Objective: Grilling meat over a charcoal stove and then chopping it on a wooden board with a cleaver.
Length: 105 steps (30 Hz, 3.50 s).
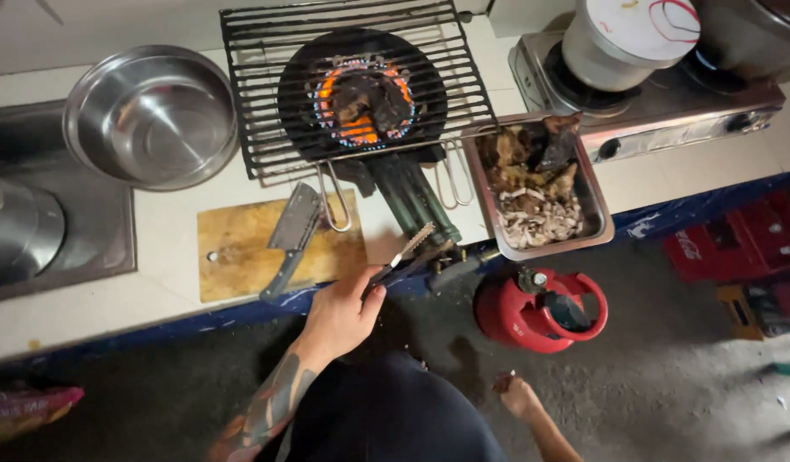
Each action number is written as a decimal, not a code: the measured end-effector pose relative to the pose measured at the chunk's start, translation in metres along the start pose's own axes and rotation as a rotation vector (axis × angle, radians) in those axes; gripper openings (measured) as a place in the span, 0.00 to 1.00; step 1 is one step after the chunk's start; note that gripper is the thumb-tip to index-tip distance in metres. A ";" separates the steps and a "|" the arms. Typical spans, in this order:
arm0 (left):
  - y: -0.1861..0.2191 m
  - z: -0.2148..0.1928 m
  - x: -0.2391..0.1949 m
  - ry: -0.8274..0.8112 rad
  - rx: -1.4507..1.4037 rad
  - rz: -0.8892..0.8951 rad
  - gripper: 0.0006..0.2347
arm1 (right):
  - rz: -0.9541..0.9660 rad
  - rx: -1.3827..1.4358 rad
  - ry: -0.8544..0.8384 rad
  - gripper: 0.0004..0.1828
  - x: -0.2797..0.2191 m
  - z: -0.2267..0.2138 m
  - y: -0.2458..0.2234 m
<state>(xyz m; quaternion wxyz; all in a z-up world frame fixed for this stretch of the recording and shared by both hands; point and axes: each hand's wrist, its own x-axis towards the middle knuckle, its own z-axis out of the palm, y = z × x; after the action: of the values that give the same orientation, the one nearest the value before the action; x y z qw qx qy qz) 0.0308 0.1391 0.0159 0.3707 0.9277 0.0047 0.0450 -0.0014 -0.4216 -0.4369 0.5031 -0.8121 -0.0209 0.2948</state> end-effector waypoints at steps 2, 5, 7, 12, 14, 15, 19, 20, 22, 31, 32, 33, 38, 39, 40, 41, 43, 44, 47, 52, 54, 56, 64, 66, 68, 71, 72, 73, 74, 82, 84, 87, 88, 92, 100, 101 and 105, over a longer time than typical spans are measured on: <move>-0.008 -0.020 0.006 -0.020 -0.025 0.026 0.17 | -0.092 -0.548 -0.084 0.16 0.015 0.002 -0.013; -0.032 -0.031 0.011 -0.082 -0.058 0.007 0.21 | 0.143 -0.637 0.134 0.09 0.016 0.026 -0.073; -0.042 -0.036 0.011 -0.139 -0.066 -0.041 0.25 | 0.451 -0.154 0.438 0.14 0.006 0.051 -0.103; -0.055 -0.048 0.021 -0.096 -0.024 -0.074 0.31 | 0.470 0.687 0.329 0.21 -0.024 0.108 -0.015; -0.050 -0.055 0.028 -0.058 -0.011 -0.107 0.25 | 0.559 0.204 0.204 0.19 -0.043 0.107 -0.017; -0.046 -0.059 0.033 -0.013 0.003 -0.129 0.20 | 0.606 -0.277 0.078 0.20 -0.048 0.106 -0.019; -0.048 -0.052 0.036 0.055 0.067 -0.166 0.18 | 0.845 -0.217 0.068 0.28 -0.047 0.086 -0.023; -0.049 -0.051 0.037 0.052 0.076 -0.174 0.19 | 0.856 -0.180 0.109 0.27 -0.042 0.082 -0.022; -0.045 -0.050 0.040 0.053 0.092 -0.187 0.20 | 0.862 -0.143 0.140 0.27 -0.029 0.073 -0.032; -0.025 -0.040 0.057 0.100 0.153 -0.166 0.17 | 0.495 0.763 0.183 0.22 0.033 0.045 -0.048; -0.025 -0.040 0.057 0.094 0.157 -0.178 0.16 | 0.628 0.591 0.300 0.21 0.030 0.047 -0.090; -0.024 -0.039 0.057 0.088 0.160 -0.189 0.16 | 0.753 0.413 0.415 0.22 0.028 0.048 -0.132; -0.026 -0.042 0.058 0.067 0.146 -0.233 0.17 | 0.755 0.430 0.404 0.20 0.030 0.053 -0.122; -0.026 -0.043 0.058 0.074 0.140 -0.235 0.16 | 0.736 0.507 0.412 0.22 0.031 0.056 -0.109; -0.027 -0.043 0.057 0.073 0.140 -0.236 0.16 | 0.737 0.507 0.412 0.22 0.032 0.053 -0.078; -0.028 -0.044 0.057 0.070 0.148 -0.246 0.17 | 0.627 0.063 0.220 0.22 0.032 0.051 -0.046; -0.030 -0.045 0.057 0.065 0.155 -0.257 0.18 | 0.496 -0.369 0.022 0.22 0.028 0.050 -0.037; -0.031 -0.045 0.057 0.077 0.155 -0.244 0.17 | 0.646 -0.226 0.138 0.23 0.023 0.053 -0.059; -0.033 -0.047 0.056 0.073 0.147 -0.240 0.17 | 0.779 -0.101 0.248 0.27 0.018 0.058 -0.069; -0.036 -0.046 0.055 0.080 0.162 -0.226 0.17 | 0.800 -0.142 0.215 0.29 0.013 0.058 -0.114; -0.036 -0.046 0.054 0.070 0.156 -0.228 0.18 | 0.775 0.094 0.288 0.26 0.011 0.060 -0.133; -0.037 -0.047 0.054 0.065 0.152 -0.230 0.18 | 0.757 0.174 0.323 0.25 0.012 0.062 -0.136; -0.036 -0.048 0.053 0.030 0.143 -0.251 0.18 | 0.761 0.323 0.365 0.22 0.014 0.061 -0.127; -0.038 -0.045 0.053 0.031 0.146 -0.246 0.18 | 0.761 0.215 0.334 0.22 0.012 0.059 -0.134; -0.037 -0.046 0.054 0.021 0.143 -0.254 0.18 | 0.779 0.197 0.333 0.21 0.010 0.058 -0.145; -0.038 -0.044 0.053 0.032 0.146 -0.243 0.18 | 0.816 0.187 0.337 0.20 0.007 0.056 -0.164; -0.039 -0.043 0.053 0.051 0.150 -0.225 0.18 | 0.836 0.193 0.342 0.21 0.006 0.055 -0.171; -0.038 -0.044 0.053 0.051 0.149 -0.224 0.18 | 0.835 0.194 0.343 0.21 0.007 0.056 -0.161; -0.037 -0.045 0.053 0.053 0.141 -0.218 0.18 | 0.813 0.245 0.363 0.20 0.009 0.057 -0.151; -0.035 -0.049 0.059 0.037 0.125 -0.223 0.18 | 0.791 0.303 0.392 0.19 0.010 0.059 -0.148; -0.037 -0.051 0.064 0.052 0.092 -0.213 0.17 | 0.805 0.231 0.378 0.19 0.009 0.060 -0.153; -0.026 -0.077 0.083 0.042 0.175 -0.297 0.14 | 0.824 0.218 0.362 0.20 0.006 0.060 -0.167; -0.029 -0.083 0.091 0.041 0.177 -0.299 0.14 | 0.825 0.219 0.360 0.20 0.006 0.061 -0.163; -0.032 -0.104 0.135 0.116 0.121 -0.318 0.19 | 0.796 0.255 0.363 0.19 0.008 0.065 -0.138; -0.053 -0.092 0.241 0.037 0.169 -0.293 0.14 | 0.813 0.518 0.468 0.20 -0.004 0.075 -0.120; -0.058 -0.088 0.250 0.028 0.227 -0.278 0.15 | 0.811 0.498 0.457 0.20 -0.005 0.076 -0.109; -0.097 -0.063 0.273 -0.014 0.401 -0.197 0.17 | 0.847 0.222 0.378 0.24 -0.023 0.076 -0.124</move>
<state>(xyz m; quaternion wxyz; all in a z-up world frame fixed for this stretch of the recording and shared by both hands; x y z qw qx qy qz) 0.2999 0.2645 0.0166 0.1814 0.9782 0.1015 0.0002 -0.0257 -0.3072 -0.3471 0.4172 -0.7299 0.4355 0.3218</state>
